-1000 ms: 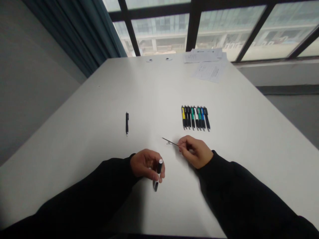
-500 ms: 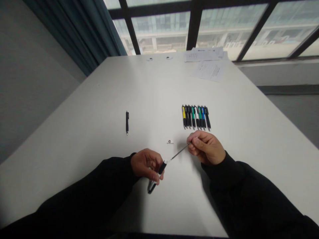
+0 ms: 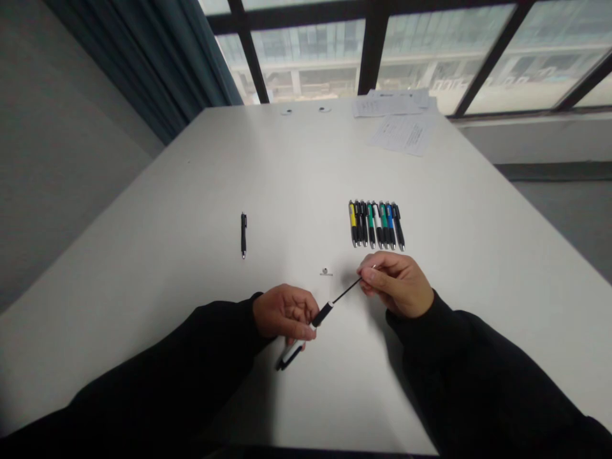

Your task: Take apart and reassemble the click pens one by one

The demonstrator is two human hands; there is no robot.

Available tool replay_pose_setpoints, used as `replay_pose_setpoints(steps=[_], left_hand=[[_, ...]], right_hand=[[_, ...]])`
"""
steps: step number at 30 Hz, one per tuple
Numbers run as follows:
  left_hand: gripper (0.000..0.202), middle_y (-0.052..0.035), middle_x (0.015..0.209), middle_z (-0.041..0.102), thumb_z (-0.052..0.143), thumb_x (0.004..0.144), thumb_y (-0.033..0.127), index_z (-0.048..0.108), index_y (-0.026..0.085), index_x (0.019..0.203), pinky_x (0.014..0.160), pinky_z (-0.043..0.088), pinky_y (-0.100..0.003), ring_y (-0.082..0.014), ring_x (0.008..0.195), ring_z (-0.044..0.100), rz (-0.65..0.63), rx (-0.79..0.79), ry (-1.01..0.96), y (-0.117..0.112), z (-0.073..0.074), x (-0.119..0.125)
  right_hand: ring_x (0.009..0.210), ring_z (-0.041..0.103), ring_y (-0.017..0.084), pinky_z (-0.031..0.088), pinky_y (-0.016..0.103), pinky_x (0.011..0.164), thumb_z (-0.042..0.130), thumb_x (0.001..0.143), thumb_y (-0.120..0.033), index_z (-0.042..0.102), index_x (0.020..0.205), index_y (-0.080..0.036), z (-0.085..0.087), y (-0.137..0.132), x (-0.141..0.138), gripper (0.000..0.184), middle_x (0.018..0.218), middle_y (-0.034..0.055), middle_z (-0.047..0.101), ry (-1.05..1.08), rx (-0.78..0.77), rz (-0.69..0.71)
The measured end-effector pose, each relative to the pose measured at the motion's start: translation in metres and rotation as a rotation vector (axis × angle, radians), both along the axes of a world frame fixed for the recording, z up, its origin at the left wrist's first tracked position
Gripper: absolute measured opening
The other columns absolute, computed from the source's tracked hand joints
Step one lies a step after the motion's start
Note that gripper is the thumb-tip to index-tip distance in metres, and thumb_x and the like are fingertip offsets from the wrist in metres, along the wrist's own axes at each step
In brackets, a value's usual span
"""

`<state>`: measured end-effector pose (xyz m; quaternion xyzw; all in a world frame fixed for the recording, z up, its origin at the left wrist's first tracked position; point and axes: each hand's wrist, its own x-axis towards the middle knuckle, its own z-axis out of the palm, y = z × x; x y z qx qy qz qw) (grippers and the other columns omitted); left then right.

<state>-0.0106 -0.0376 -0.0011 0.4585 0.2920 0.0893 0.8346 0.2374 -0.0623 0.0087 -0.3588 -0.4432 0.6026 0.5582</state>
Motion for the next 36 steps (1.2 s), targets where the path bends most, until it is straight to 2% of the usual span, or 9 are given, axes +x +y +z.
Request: replay_pose_setpoints(steps=[6,9,14,21,26,28,31,33,36], left_hand=[[0.038,-0.0013,0.059,0.065,0.088,0.055,0.026,0.063,0.008,0.078,0.043,0.05,-0.016,-0.0097,0.047,0.062,0.022,0.01,0.003,0.001,-0.001,0.006],[0.038,-0.0024,0.061,0.066,0.088,0.055,0.026,0.063,0.008,0.078,0.044,0.051,-0.016,-0.0118,0.051,0.064,0.012,0.021,0.0,0.002,-0.004,0.007],[0.038,-0.0031,0.063,0.067,0.087,0.056,0.027,0.064,0.008,0.08,0.043,0.051,-0.017,-0.0122,0.052,0.065,0.025,0.034,0.001,0.002,-0.007,0.008],[0.038,-0.0016,0.061,0.064,0.087,0.056,0.027,0.063,0.008,0.079,0.042,0.051,-0.016,-0.01,0.048,0.062,0.04,0.025,-0.001,0.002,-0.005,0.008],[0.039,-0.0015,0.061,0.064,0.087,0.057,0.029,0.063,0.008,0.08,0.043,0.051,-0.016,-0.0104,0.049,0.062,0.04,0.048,0.02,0.002,-0.006,0.007],[0.039,-0.001,0.06,0.064,0.087,0.057,0.029,0.062,0.008,0.08,0.042,0.051,-0.016,-0.01,0.048,0.062,0.057,0.051,0.013,0.001,-0.006,0.008],[0.039,-0.001,0.061,0.064,0.086,0.058,0.029,0.062,0.008,0.081,0.04,0.05,-0.015,-0.0103,0.049,0.063,0.089,0.049,-0.013,0.0,-0.005,0.009],[0.039,-0.0018,0.062,0.065,0.086,0.059,0.029,0.062,0.008,0.082,0.04,0.049,-0.015,-0.0115,0.051,0.064,0.097,0.045,-0.026,-0.002,-0.004,0.01],[0.039,-0.0041,0.065,0.067,0.086,0.059,0.029,0.062,0.008,0.082,0.04,0.049,-0.015,-0.0143,0.055,0.067,0.085,0.039,-0.056,-0.003,-0.004,0.011]], right_hand=[[0.054,0.052,0.011,0.042,0.026,0.049,0.078,0.072,-0.028,0.074,0.075,-0.015,0.001,-0.008,-0.019,0.014,0.064,0.0027,0.062,-0.242,-0.033,0.149],[0.053,0.05,0.009,0.042,0.023,0.048,0.081,0.068,-0.027,0.074,0.078,-0.016,0.004,-0.011,-0.025,0.016,0.063,0.0012,0.06,-0.235,-0.036,0.158],[0.057,0.055,0.01,0.047,0.023,0.052,0.083,0.064,-0.026,0.07,0.093,-0.016,0.006,-0.011,-0.022,0.034,0.069,0.0019,0.063,-0.184,-0.052,0.156],[0.048,0.048,0.009,0.039,0.023,0.046,0.076,0.073,-0.033,0.065,0.073,-0.014,0.008,-0.011,-0.023,0.022,0.056,-0.0007,0.056,-0.261,-0.061,0.168],[0.046,0.046,0.008,0.038,0.023,0.044,0.075,0.074,-0.035,0.065,0.071,-0.015,0.008,-0.012,-0.027,0.023,0.054,-0.0016,0.054,-0.285,-0.062,0.143],[0.046,0.047,0.009,0.038,0.023,0.044,0.077,0.073,-0.035,0.067,0.076,-0.015,0.006,-0.011,-0.026,0.023,0.056,-0.001,0.056,-0.266,-0.051,0.132],[0.05,0.049,0.01,0.04,0.024,0.045,0.075,0.074,-0.038,0.068,0.096,-0.015,-0.001,-0.008,-0.021,0.032,0.065,0.0006,0.058,-0.272,0.006,0.126],[0.052,0.049,0.011,0.042,0.025,0.048,0.07,0.079,-0.038,0.067,0.1,-0.015,-0.007,-0.003,-0.016,0.031,0.065,0.0007,0.057,-0.439,0.111,0.06],[0.058,0.053,0.014,0.045,0.028,0.056,0.067,0.082,-0.035,0.069,0.091,-0.016,-0.014,0.004,-0.01,0.021,0.068,0.0032,0.06,-0.897,0.354,-0.055]])
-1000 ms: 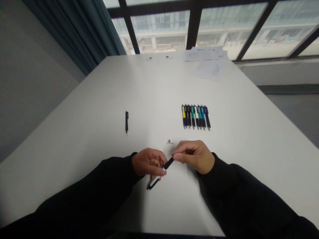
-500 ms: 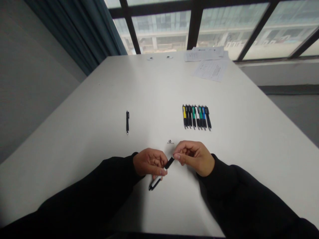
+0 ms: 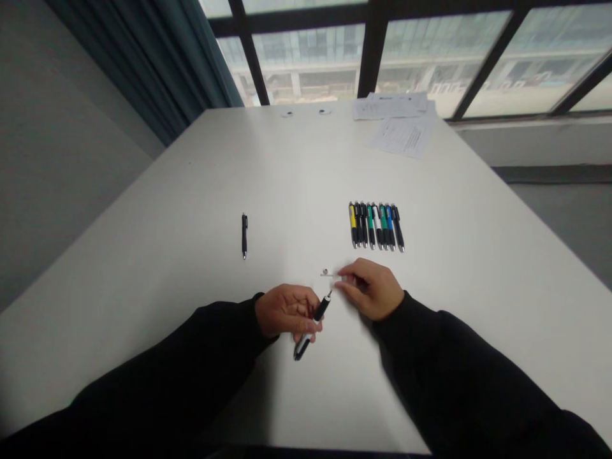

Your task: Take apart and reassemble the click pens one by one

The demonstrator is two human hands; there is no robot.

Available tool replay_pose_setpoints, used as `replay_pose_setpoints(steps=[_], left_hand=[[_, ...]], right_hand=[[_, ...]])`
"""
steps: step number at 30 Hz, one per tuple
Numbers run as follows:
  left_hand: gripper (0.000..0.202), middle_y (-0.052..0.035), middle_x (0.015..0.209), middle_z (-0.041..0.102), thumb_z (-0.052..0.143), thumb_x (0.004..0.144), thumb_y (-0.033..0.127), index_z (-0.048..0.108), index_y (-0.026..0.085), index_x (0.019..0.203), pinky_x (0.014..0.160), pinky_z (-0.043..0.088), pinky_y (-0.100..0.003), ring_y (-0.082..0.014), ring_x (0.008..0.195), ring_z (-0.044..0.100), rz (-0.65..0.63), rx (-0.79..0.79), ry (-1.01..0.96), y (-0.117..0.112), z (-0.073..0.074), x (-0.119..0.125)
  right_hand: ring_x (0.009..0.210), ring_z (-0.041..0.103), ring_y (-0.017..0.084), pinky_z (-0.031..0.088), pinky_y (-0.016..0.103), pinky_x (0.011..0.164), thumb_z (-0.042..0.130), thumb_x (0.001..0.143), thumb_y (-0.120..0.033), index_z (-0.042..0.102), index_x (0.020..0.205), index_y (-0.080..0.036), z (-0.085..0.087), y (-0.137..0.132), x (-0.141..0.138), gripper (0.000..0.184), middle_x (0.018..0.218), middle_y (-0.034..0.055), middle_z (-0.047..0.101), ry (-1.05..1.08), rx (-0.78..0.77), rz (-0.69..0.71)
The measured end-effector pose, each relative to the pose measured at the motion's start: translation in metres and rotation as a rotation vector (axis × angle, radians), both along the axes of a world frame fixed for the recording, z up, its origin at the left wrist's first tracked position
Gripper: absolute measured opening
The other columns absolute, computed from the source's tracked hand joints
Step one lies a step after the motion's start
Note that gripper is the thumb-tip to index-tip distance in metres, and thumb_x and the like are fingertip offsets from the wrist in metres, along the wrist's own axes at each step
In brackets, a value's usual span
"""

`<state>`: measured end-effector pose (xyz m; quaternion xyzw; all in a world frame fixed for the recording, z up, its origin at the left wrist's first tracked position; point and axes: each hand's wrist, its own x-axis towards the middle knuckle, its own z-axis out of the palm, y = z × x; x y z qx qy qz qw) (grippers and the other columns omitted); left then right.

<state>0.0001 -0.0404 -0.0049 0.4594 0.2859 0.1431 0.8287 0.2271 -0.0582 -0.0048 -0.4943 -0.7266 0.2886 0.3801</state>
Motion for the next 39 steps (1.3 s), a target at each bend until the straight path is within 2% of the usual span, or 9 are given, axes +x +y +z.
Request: replay_pose_setpoints(steps=[2,4,13,21,24,28,32,35,39], left_hand=[[0.039,-0.0047,0.065,0.067,0.086,0.06,0.029,0.061,0.008,0.082,0.041,0.049,-0.016,-0.015,0.056,0.068,-0.015,0.002,-0.014,0.0,0.0,0.0],[0.039,-0.0043,0.064,0.067,0.086,0.06,0.029,0.061,0.008,0.082,0.042,0.05,-0.017,-0.0148,0.055,0.067,-0.029,0.004,-0.018,0.0,-0.001,0.0],[0.038,-0.0047,0.063,0.067,0.086,0.06,0.028,0.061,0.008,0.081,0.044,0.052,-0.018,-0.0138,0.054,0.066,-0.047,0.003,-0.004,0.002,-0.002,-0.001],[0.034,-0.0043,0.068,0.067,0.084,0.061,0.026,0.06,0.009,0.078,0.043,0.051,-0.017,-0.0127,0.056,0.065,-0.058,0.039,-0.031,0.002,0.004,-0.001],[0.033,-0.0057,0.072,0.068,0.084,0.062,0.024,0.06,0.008,0.078,0.044,0.052,-0.017,-0.0132,0.058,0.066,-0.055,0.051,-0.051,0.002,0.004,-0.002],[0.034,-0.005,0.067,0.068,0.085,0.061,0.025,0.061,0.009,0.079,0.045,0.052,-0.018,-0.0132,0.055,0.066,-0.053,0.037,-0.033,0.001,0.003,-0.003],[0.035,-0.0055,0.067,0.068,0.086,0.059,0.025,0.061,0.009,0.078,0.044,0.051,-0.018,-0.0145,0.055,0.067,-0.053,0.016,-0.028,0.002,0.003,-0.004],[0.035,-0.0056,0.066,0.069,0.086,0.059,0.025,0.062,0.008,0.078,0.044,0.051,-0.017,-0.0152,0.056,0.068,-0.056,0.0,-0.038,0.002,0.003,-0.005],[0.035,-0.0066,0.067,0.069,0.086,0.058,0.024,0.063,0.008,0.079,0.044,0.052,-0.018,-0.0164,0.058,0.069,-0.047,-0.018,-0.043,0.001,0.002,-0.006]], right_hand=[[0.066,0.057,0.016,0.047,0.03,0.063,0.065,0.084,-0.034,0.069,0.092,-0.016,-0.001,0.003,0.0,0.02,0.075,0.0062,0.063,-0.204,0.099,0.015],[0.073,0.06,0.018,0.049,0.032,0.069,0.062,0.086,-0.034,0.069,0.096,-0.016,-0.001,0.005,-0.003,0.022,0.08,0.0079,0.064,-0.298,0.119,0.04],[0.079,0.06,0.019,0.048,0.031,0.073,0.051,0.091,-0.027,0.068,0.09,-0.017,0.002,0.004,-0.015,0.019,0.085,0.0083,0.063,-0.473,0.1,0.057],[0.075,0.06,0.018,0.045,0.028,0.067,0.053,0.091,-0.035,0.067,0.097,-0.016,-0.001,-0.001,-0.024,0.025,0.089,0.0079,0.063,-0.494,0.139,0.061],[0.076,0.061,0.017,0.045,0.027,0.067,0.053,0.09,-0.028,0.069,0.096,-0.017,-0.001,-0.002,-0.031,0.02,0.09,0.0076,0.064,-0.489,0.153,0.084],[0.077,0.06,0.016,0.047,0.026,0.068,0.058,0.085,-0.016,0.068,0.088,-0.018,0.001,-0.002,-0.038,0.01,0.089,0.0058,0.063,-0.463,0.11,0.147],[0.088,0.06,0.02,0.05,0.03,0.074,0.051,0.089,-0.014,0.063,0.094,-0.014,-0.001,-0.002,-0.036,0.013,0.1,0.0119,0.062,-0.464,0.151,0.214],[0.089,0.06,0.021,0.051,0.034,0.076,0.042,0.093,-0.015,0.058,0.095,-0.013,-0.006,-0.003,-0.031,0.016,0.098,0.0139,0.062,-0.373,0.198,0.227],[0.076,0.059,0.017,0.05,0.03,0.071,0.044,0.094,-0.019,0.057,0.097,-0.016,-0.007,-0.005,-0.022,0.013,0.086,0.0076,0.062,-0.148,0.155,0.142]])
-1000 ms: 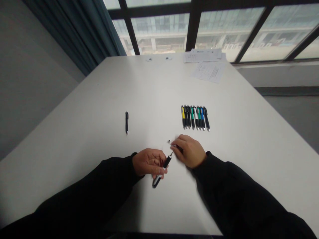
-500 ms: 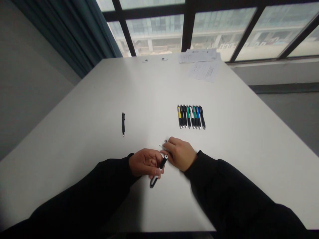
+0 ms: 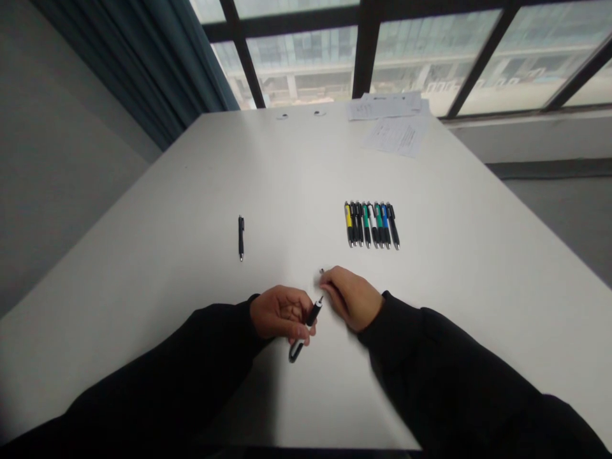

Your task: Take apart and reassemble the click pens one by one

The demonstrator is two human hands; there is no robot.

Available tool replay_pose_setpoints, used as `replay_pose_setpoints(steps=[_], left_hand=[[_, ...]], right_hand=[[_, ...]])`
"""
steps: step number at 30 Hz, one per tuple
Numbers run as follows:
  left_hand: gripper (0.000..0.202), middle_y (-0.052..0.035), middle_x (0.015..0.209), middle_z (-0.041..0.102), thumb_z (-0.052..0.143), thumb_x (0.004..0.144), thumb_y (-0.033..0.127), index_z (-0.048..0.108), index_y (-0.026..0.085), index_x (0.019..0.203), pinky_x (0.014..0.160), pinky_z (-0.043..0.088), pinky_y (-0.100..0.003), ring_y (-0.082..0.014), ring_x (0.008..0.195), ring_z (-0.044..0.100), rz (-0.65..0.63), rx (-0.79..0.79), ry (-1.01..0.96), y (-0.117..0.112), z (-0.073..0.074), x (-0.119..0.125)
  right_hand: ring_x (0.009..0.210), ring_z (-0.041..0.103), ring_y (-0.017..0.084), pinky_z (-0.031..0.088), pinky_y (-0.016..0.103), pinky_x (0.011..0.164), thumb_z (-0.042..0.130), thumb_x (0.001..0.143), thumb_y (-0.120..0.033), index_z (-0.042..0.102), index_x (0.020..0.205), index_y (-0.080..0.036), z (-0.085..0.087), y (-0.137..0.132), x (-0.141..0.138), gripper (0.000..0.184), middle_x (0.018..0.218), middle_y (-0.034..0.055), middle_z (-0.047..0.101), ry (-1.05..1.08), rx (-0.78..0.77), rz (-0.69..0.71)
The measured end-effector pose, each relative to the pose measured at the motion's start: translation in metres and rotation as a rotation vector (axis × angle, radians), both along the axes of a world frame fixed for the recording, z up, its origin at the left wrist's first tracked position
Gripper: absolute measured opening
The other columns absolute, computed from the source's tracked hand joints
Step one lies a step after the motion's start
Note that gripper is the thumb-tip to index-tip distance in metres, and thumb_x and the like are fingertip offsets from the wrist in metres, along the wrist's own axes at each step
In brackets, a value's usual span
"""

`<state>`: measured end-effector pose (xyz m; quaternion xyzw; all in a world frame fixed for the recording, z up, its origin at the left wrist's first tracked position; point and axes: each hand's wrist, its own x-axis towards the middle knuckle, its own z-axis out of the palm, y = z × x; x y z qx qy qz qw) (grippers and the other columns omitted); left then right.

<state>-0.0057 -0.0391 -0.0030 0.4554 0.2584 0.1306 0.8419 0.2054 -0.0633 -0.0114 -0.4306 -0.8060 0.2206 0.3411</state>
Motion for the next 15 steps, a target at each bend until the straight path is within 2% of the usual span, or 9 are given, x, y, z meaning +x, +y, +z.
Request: replay_pose_setpoints(steps=[3,5,9,12,15], left_hand=[[0.036,-0.0074,0.068,0.07,0.087,0.057,0.024,0.063,0.008,0.079,0.044,0.052,-0.018,-0.0174,0.059,0.07,0.007,-0.019,0.013,0.0,-0.0003,-0.0004],[0.036,-0.0072,0.067,0.07,0.087,0.057,0.025,0.063,0.008,0.078,0.044,0.052,-0.018,-0.0176,0.059,0.07,0.008,-0.029,0.017,0.0,0.0002,-0.0003],[0.035,-0.0065,0.066,0.069,0.087,0.058,0.025,0.064,0.008,0.078,0.044,0.052,-0.018,-0.0166,0.057,0.069,0.015,-0.036,0.028,-0.0007,0.0012,-0.001],[0.035,-0.0066,0.068,0.07,0.086,0.059,0.025,0.064,0.008,0.079,0.045,0.052,-0.018,-0.0162,0.058,0.069,0.005,-0.035,0.021,-0.0019,0.0011,-0.0018],[0.035,-0.0064,0.068,0.069,0.086,0.059,0.025,0.064,0.008,0.08,0.045,0.052,-0.017,-0.0162,0.058,0.069,0.006,-0.03,0.016,-0.0032,-0.0001,-0.0018]], right_hand=[[0.078,0.058,0.017,0.048,0.032,0.073,0.043,0.095,-0.019,0.057,0.115,-0.016,0.0052,0.0,0.0052,0.025,0.086,0.0067,0.06,0.12,-0.04,-0.078],[0.073,0.057,0.017,0.048,0.033,0.07,0.039,0.097,-0.021,0.057,0.121,-0.017,0.0079,-0.0005,0.0068,0.031,0.081,0.0047,0.055,0.182,-0.098,-0.092],[0.053,0.05,0.011,0.046,0.027,0.051,0.038,0.098,-0.03,0.063,0.112,-0.018,0.0062,-0.0048,0.0042,0.031,0.074,0.0008,0.049,0.401,-0.368,-0.072],[0.046,0.049,0.009,0.042,0.023,0.042,0.045,0.096,-0.035,0.061,0.105,-0.017,0.0026,-0.0072,0.0006,0.025,0.067,-0.0016,0.051,0.619,-0.593,-0.079],[0.041,0.05,0.008,0.042,0.021,0.039,0.057,0.091,-0.036,0.058,0.098,-0.016,0.0009,-0.005,0.0,0.021,0.062,-0.0022,0.058,0.8,-0.694,-0.069]])
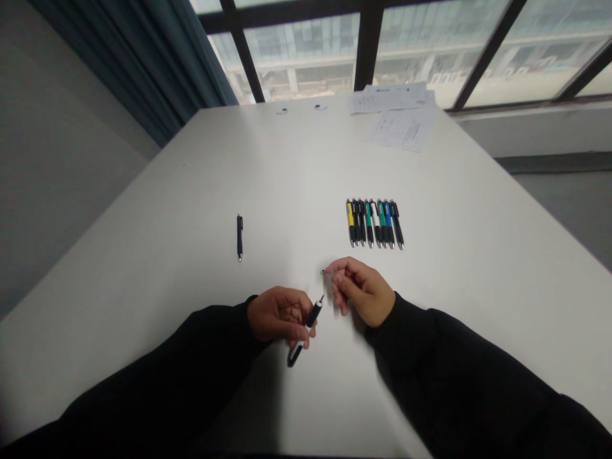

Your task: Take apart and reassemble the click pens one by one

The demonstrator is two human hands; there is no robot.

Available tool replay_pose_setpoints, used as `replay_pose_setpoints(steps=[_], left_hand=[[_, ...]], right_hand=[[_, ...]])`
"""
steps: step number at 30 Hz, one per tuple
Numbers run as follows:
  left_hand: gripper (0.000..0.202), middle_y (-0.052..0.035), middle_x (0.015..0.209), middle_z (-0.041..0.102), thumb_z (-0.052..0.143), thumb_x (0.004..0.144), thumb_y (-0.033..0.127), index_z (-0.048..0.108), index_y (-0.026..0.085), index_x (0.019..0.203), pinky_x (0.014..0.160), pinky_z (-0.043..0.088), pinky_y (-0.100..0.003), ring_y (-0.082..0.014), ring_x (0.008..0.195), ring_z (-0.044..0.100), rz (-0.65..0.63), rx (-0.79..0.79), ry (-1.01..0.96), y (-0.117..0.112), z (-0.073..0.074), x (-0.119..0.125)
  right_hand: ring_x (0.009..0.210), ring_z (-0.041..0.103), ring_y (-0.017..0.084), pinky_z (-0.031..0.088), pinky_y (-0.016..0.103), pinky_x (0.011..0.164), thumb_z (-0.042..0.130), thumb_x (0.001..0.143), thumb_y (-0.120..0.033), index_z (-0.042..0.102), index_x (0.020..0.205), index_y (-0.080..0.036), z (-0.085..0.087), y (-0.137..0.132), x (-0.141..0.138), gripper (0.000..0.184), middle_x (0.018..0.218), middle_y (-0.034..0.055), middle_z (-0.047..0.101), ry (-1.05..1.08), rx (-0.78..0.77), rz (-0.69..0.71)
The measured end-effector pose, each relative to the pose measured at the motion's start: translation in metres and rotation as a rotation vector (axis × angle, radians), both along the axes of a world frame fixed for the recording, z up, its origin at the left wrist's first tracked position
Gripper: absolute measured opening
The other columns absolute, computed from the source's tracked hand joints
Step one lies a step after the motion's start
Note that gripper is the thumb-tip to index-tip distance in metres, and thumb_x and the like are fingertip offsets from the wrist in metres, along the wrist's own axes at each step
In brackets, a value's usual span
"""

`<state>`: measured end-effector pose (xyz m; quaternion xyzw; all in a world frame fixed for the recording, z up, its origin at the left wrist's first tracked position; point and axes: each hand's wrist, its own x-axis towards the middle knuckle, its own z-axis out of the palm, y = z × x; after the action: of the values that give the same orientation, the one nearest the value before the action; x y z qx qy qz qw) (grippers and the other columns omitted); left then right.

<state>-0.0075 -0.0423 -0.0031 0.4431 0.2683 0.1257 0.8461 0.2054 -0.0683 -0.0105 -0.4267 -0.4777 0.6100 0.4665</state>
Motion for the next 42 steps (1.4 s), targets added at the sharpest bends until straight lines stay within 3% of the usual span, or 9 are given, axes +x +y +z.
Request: replay_pose_setpoints(steps=[4,10,16,31,42], left_hand=[[0.036,-0.0065,0.066,0.069,0.085,0.061,0.028,0.064,0.008,0.081,0.046,0.053,-0.018,-0.0145,0.054,0.067,-0.004,0.013,0.024,-0.001,-0.004,0.001],[0.037,-0.0067,0.066,0.069,0.084,0.063,0.029,0.064,0.008,0.085,0.046,0.053,-0.018,-0.0157,0.055,0.068,-0.003,0.05,0.074,-0.003,-0.008,0.002],[0.036,-0.0051,0.064,0.068,0.084,0.062,0.029,0.064,0.008,0.084,0.045,0.053,-0.018,-0.0162,0.056,0.069,-0.009,0.051,0.068,-0.003,-0.006,0.002],[0.037,-0.0039,0.061,0.067,0.084,0.063,0.03,0.063,0.008,0.084,0.042,0.05,-0.017,-0.0141,0.05,0.066,-0.006,0.042,0.087,-0.004,-0.002,0.003],[0.038,-0.005,0.062,0.067,0.084,0.062,0.031,0.063,0.008,0.083,0.044,0.052,-0.018,-0.0158,0.054,0.068,-0.01,0.05,0.093,-0.003,-0.008,0.003]], right_hand=[[0.046,0.058,0.011,0.044,0.019,0.037,0.071,0.08,-0.033,0.061,0.09,-0.014,-0.001,0.005,0.004,0.023,0.064,0.002,0.065,0.213,-0.072,0.051],[0.051,0.059,0.011,0.045,0.017,0.038,0.074,0.078,-0.029,0.063,0.082,-0.014,-0.002,0.005,0.011,0.019,0.068,0.0044,0.067,0.35,-0.137,0.08],[0.05,0.056,0.009,0.042,0.018,0.039,0.073,0.078,-0.029,0.062,0.08,-0.014,-0.004,0.005,0.013,0.019,0.068,0.0042,0.066,0.329,-0.169,0.053],[0.04,0.048,0.007,0.037,0.019,0.037,0.077,0.073,-0.032,0.062,0.077,-0.013,-0.005,0.005,0.009,0.025,0.056,-0.0003,0.06,0.246,-0.078,0.089],[0.04,0.046,0.006,0.033,0.019,0.037,0.079,0.071,-0.03,0.065,0.078,-0.013,-0.007,0.005,0.011,0.023,0.056,-0.0019,0.057,0.219,-0.065,0.112]])
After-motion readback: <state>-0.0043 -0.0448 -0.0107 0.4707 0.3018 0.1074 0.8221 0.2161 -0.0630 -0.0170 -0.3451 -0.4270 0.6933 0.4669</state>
